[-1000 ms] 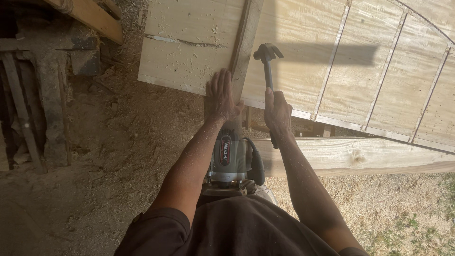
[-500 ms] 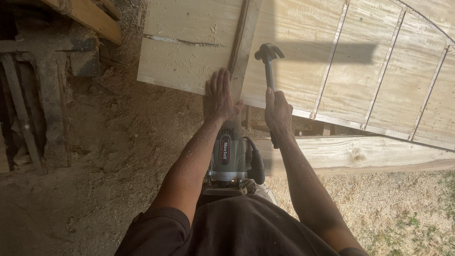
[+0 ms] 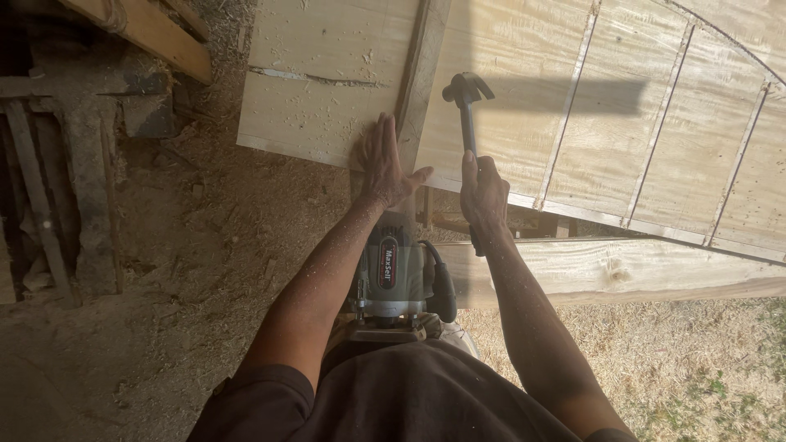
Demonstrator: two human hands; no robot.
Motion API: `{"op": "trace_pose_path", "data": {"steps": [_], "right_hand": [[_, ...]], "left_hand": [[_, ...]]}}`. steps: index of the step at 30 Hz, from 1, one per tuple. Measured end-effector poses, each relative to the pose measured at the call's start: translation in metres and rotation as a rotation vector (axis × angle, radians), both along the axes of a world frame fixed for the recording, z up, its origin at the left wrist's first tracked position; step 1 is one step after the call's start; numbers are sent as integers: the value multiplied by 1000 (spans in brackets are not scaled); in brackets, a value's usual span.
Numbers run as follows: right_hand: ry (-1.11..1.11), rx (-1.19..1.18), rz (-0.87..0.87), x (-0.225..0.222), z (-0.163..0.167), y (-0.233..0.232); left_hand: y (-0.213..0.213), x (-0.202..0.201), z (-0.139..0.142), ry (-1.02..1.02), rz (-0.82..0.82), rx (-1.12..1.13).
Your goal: The person uses a circular saw to cut a curved line into a plywood sheet laid across sawhorses. They set the saw down, mark the wood with a pencil and a metal square, hammer a thin wooden strip into place along the cut line, then resume cutting along the curve and reposition the plywood.
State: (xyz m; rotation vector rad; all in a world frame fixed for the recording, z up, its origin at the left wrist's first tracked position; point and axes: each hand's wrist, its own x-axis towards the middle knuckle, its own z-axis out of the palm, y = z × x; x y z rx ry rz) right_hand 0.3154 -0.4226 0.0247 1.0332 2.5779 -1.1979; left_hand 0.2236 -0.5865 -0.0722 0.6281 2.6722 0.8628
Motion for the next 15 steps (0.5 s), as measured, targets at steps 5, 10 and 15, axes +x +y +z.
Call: {"op": "trace_pose_path", "data": {"steps": [5, 10, 15], "right_hand": [[-24, -13, -41, -16, 17, 5], [33, -27, -54, -37, 38, 10], [0, 1, -68, -67, 53, 21]], "left_hand": [[24, -38, -9, 27, -39, -4], [60, -86, -1, 131, -93, -164], [79, -128, 31, 40, -231, -369]]}}
